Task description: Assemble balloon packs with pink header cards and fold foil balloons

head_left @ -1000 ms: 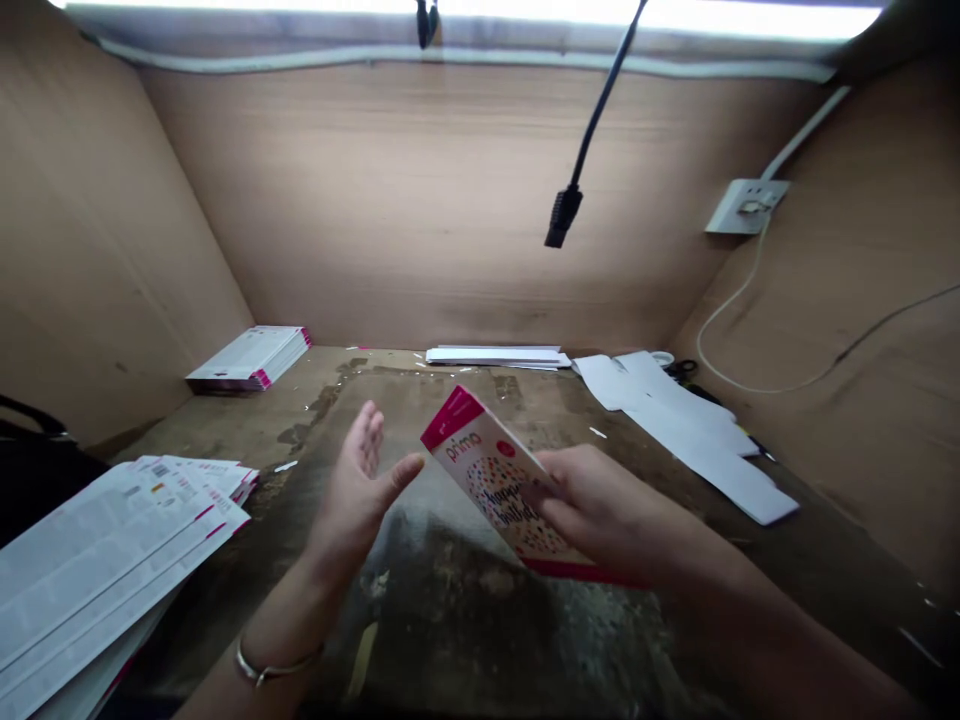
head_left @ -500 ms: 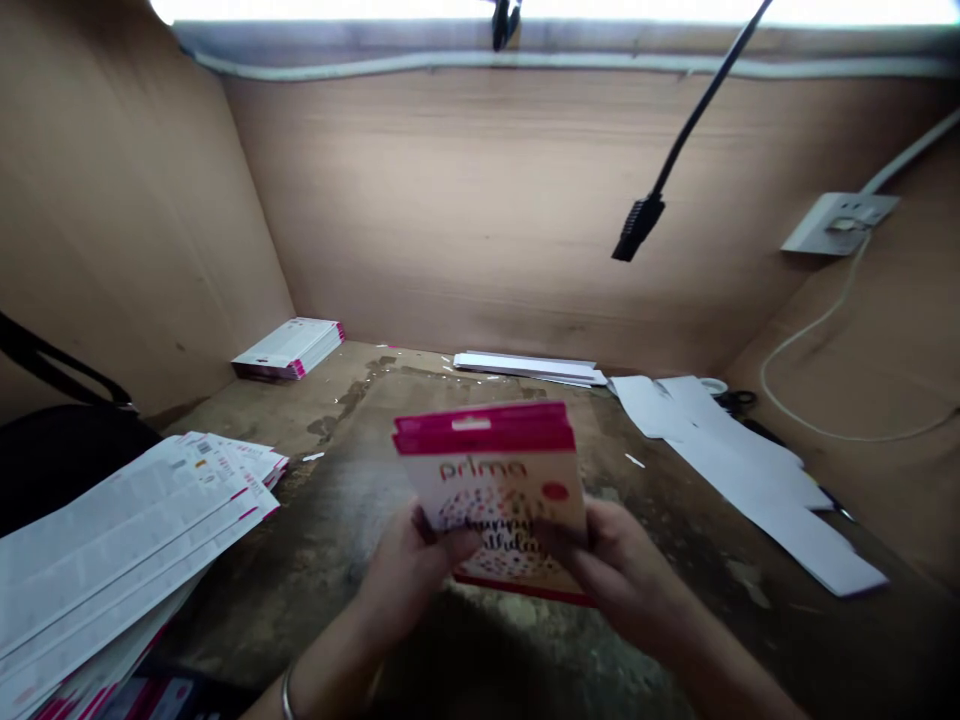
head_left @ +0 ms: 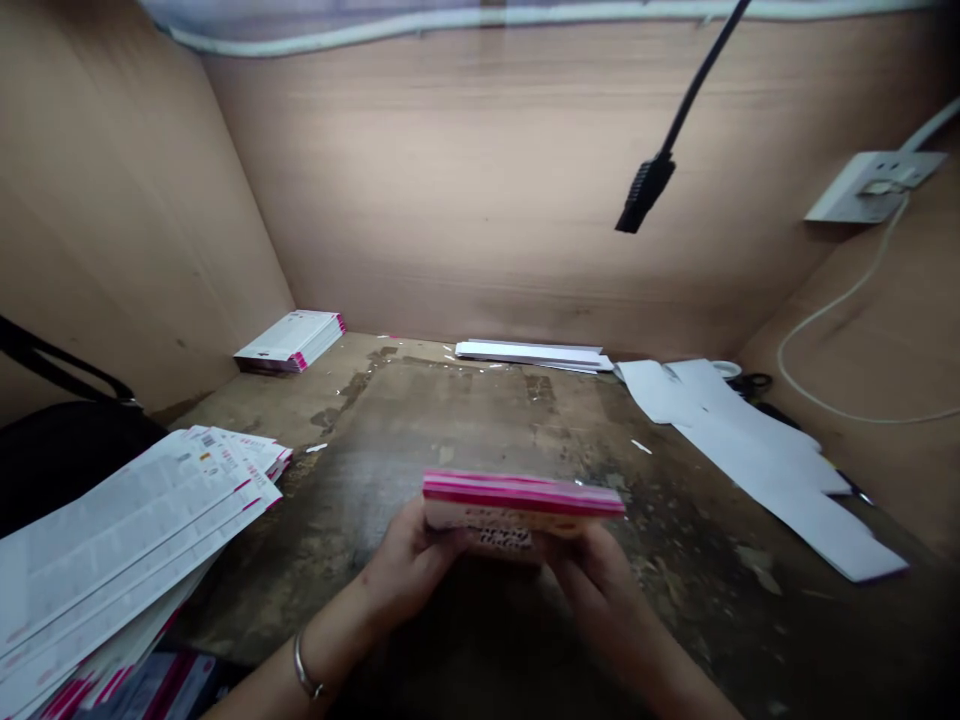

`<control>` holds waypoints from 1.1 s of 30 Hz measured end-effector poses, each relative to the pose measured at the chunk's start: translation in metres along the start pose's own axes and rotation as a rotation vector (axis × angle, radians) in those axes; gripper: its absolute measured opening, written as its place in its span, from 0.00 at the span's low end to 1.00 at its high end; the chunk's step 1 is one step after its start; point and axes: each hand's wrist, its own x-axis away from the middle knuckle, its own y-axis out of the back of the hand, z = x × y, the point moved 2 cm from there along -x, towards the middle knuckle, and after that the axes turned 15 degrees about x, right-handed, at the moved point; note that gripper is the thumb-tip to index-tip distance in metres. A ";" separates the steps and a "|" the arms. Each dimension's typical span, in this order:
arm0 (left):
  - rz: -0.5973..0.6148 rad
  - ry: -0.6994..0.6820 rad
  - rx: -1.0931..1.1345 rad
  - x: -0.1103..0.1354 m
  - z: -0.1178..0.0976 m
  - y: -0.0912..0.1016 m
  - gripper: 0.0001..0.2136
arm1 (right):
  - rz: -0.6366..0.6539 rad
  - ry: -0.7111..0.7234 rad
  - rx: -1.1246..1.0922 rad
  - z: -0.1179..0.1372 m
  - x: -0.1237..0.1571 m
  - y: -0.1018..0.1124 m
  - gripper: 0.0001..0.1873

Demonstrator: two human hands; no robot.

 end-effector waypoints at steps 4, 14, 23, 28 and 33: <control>-0.145 0.251 0.170 -0.006 0.011 -0.001 0.19 | 0.064 -0.191 -0.282 -0.006 -0.010 -0.003 0.18; 0.196 -0.080 -0.922 0.005 0.039 0.004 0.13 | 0.099 -0.443 0.091 -0.051 -0.016 0.006 0.18; 0.242 -0.056 -1.034 0.000 0.041 -0.001 0.13 | 0.038 0.177 1.021 -0.003 -0.026 -0.005 0.19; 0.260 0.059 -1.051 -0.013 0.028 -0.006 0.10 | 0.087 0.285 1.195 -0.033 -0.021 -0.037 0.21; 0.084 -0.061 -1.181 -0.105 -0.005 -0.005 0.09 | -0.084 0.475 1.289 -0.061 -0.024 -0.047 0.21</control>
